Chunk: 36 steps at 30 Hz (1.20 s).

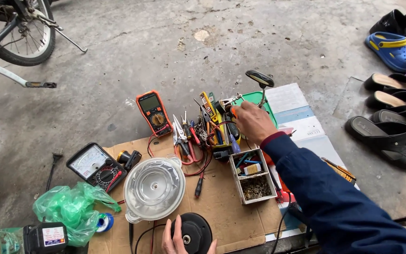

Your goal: The person disassembles a small electric motor by removing the casing and separating the internal components. They manipulate the wires and internal parts by hand, then use a screwdriver to adjust the assembly before reassembling the motor casing.

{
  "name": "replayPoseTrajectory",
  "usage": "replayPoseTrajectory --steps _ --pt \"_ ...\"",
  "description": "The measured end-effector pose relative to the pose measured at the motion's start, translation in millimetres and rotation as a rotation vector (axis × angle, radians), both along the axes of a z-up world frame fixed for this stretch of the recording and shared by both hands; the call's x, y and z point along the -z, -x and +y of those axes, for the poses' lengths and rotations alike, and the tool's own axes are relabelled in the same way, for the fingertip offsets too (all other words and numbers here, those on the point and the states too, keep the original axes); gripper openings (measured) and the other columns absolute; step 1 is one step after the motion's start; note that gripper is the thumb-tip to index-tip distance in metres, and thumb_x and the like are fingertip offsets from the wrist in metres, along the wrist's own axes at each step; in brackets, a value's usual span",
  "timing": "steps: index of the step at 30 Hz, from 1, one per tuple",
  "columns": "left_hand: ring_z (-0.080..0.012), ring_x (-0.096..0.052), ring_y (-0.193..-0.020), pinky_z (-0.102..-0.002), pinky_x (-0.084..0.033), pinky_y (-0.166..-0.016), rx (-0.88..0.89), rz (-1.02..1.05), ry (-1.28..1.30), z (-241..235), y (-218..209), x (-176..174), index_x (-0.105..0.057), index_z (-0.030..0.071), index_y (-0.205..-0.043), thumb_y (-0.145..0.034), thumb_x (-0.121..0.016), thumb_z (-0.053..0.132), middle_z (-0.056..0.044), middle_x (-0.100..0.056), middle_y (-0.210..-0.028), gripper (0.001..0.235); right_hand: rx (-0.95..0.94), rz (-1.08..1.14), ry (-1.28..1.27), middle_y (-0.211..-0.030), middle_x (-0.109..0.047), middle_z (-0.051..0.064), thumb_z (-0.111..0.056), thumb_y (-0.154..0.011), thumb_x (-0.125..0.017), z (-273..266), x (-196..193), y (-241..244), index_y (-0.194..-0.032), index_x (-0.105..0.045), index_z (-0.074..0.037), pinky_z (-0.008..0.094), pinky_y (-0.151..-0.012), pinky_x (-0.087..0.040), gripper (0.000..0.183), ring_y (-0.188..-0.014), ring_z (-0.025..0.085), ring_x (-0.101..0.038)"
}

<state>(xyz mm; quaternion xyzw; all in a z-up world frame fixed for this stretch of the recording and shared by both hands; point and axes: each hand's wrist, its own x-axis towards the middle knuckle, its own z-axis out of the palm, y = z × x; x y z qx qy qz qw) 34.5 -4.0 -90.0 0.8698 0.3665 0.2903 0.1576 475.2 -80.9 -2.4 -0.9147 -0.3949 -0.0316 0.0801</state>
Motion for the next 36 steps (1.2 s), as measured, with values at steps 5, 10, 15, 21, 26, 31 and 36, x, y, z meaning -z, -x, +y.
replayPoseTrajectory --steps 5,10,15,21,26,31,36 --pt "-0.0325 -0.06 -0.145 -0.046 -0.048 -0.122 -0.006 0.012 0.014 2 1 -2 -0.063 0.021 -0.158 -0.058 -0.091 0.075 -0.009 -0.057 -0.164 0.117 -0.101 0.112 0.132 -0.1 -0.068 0.009 -0.018 -0.112 -0.06 -5 -29 -9 -0.115 -0.066 -0.008 0.04 -0.075 -0.065 0.012 -0.083 0.024 -0.07" --pt "-0.0329 -0.061 -0.145 -0.047 -0.048 -0.121 0.004 0.009 0.037 1 -6 -6 -0.063 0.021 -0.158 -0.059 -0.091 0.072 -0.009 -0.056 -0.164 0.115 -0.189 0.005 0.123 -0.092 -0.063 0.01 -0.006 -0.107 -0.06 6 7 -22 -0.103 -0.061 -0.005 0.045 -0.07 -0.065 0.004 -0.079 0.027 -0.066" --pt "-0.0334 -0.061 -0.144 -0.048 -0.048 -0.12 -0.017 0.012 0.06 -1 -7 -7 -0.063 0.02 -0.158 -0.06 -0.091 0.069 -0.009 -0.056 -0.165 0.113 -0.186 -0.198 0.193 -0.088 -0.068 0.011 0.006 -0.106 -0.059 19 38 -14 -0.112 -0.064 -0.004 0.042 -0.064 -0.067 0.012 -0.071 0.025 -0.069" --pt "-0.0368 -0.058 -0.146 -0.054 -0.046 -0.123 -0.022 -0.077 0.091 -1 -7 5 -0.06 0.022 -0.158 -0.034 -0.104 0.054 -0.01 -0.054 -0.168 0.135 -0.159 -0.018 0.228 -0.124 -0.074 0.012 -0.041 -0.105 -0.072 13 -1 -13 -0.143 -0.059 -0.01 0.045 -0.084 -0.069 0.051 -0.106 0.029 -0.074" --pt "-0.0385 -0.056 -0.148 -0.057 -0.046 -0.123 -0.025 -0.037 0.093 -1 -6 -4 -0.059 0.023 -0.16 -0.04 -0.103 0.058 -0.01 -0.054 -0.167 0.133 -0.138 -0.215 -0.094 -0.072 -0.056 -0.004 -0.033 -0.116 -0.064 -3 4 52 -0.09 -0.058 -0.018 0.032 -0.054 -0.052 0.031 -0.061 0.014 -0.052" --pt "-0.0391 -0.056 -0.147 -0.057 -0.045 -0.123 -0.034 -0.033 0.096 0 -8 -1 -0.06 0.023 -0.159 -0.037 -0.104 0.056 -0.011 -0.055 -0.167 0.135 0.109 -0.081 0.221 -0.073 -0.071 -0.003 -0.05 -0.113 -0.062 18 69 66 -0.104 -0.061 -0.017 0.043 -0.071 -0.062 0.034 -0.067 0.021 -0.072" --pt "-0.035 -0.052 -0.151 -0.055 -0.044 -0.123 0.004 0.006 0.103 2 -6 -7 -0.058 0.025 -0.161 -0.043 -0.105 0.059 -0.008 -0.052 -0.168 0.132 0.345 0.253 0.005 -0.079 -0.076 0.018 -0.015 -0.095 -0.058 38 60 72 -0.113 -0.05 -0.01 0.062 -0.095 -0.048 0.02 -0.077 0.048 -0.07"
